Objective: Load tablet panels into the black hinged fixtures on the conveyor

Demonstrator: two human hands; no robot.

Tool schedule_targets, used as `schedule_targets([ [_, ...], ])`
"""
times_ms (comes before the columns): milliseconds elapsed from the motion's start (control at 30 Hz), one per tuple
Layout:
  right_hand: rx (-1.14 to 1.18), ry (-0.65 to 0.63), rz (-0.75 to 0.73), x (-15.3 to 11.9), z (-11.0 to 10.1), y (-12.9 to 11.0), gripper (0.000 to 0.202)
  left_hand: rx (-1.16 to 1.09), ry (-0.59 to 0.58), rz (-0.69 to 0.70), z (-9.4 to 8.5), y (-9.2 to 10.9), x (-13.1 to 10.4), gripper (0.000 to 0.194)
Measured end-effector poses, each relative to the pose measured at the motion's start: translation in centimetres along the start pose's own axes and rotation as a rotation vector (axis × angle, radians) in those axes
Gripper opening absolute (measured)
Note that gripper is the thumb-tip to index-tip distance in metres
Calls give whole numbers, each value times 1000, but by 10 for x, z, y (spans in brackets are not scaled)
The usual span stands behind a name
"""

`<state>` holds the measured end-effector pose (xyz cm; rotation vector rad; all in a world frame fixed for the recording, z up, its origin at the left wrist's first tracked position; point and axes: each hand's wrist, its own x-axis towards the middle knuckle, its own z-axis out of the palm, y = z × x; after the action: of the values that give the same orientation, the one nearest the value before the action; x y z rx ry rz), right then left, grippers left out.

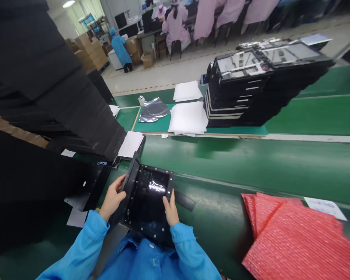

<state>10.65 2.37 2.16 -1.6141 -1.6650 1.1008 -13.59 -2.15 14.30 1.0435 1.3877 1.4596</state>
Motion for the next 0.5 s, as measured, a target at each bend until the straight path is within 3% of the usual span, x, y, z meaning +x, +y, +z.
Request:
schedule_targets([
  [67, -55, -5, -23, 4, 2, -7, 88, -26, 37, -13, -2, -5, 3, 69],
  [167, -257, -3, -139, 2, -11, -18, 94, -82, 55, -96, -6, -26, 10, 70],
  [300, -582, -8, -333, -29, -25, -31, 64, -153, 27, -242, -4, -63, 18, 70],
  [400, -710, -134, -281, -60, -16, -34, 54, -166, -2, -273, 0, -83, 20, 69],
  [500, -487, -161, -171, -73, -7, -30, 64, -125, -15, -237, 3, -92, 20, 65],
])
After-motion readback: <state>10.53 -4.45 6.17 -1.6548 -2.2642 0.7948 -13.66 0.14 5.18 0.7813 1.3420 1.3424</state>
